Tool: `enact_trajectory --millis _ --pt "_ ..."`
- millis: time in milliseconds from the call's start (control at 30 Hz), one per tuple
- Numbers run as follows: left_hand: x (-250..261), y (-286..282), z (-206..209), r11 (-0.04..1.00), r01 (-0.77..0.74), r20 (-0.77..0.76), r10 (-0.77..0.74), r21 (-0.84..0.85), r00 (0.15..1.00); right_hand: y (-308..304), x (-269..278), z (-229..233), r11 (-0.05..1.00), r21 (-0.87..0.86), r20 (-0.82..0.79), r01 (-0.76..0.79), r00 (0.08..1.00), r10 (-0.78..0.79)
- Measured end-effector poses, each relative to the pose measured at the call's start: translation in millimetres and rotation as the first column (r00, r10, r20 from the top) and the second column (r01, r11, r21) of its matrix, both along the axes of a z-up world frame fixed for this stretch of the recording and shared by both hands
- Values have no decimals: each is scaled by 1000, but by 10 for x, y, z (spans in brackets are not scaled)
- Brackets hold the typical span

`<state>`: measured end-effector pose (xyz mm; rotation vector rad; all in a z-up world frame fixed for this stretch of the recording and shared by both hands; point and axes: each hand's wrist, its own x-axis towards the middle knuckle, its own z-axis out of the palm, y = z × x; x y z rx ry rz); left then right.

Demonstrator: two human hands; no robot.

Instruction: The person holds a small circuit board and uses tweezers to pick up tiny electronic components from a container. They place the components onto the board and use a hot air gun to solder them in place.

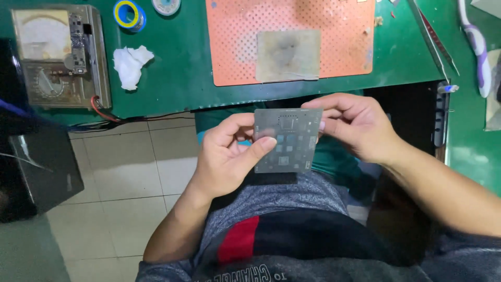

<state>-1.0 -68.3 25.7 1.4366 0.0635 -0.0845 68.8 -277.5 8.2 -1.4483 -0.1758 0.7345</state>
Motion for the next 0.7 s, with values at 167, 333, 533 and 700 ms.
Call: enact_trajectory --millis 167,333,533,700 --pt "62 -141 -54 1000 -12 -16 12 -3 1000 60 -30 28 980 196 -85 30 996 -14" --pt "86 -196 -53 998 -58 -16 58 -33 998 40 -45 27 962 264 -94 66 995 -43" --pt "91 -225 -8 997 -79 -2 79 -21 997 28 -37 62 953 299 -102 52 995 -22" --pt "85 -229 18 996 -94 -11 94 -6 995 38 -38 68 950 306 -125 59 992 -22"
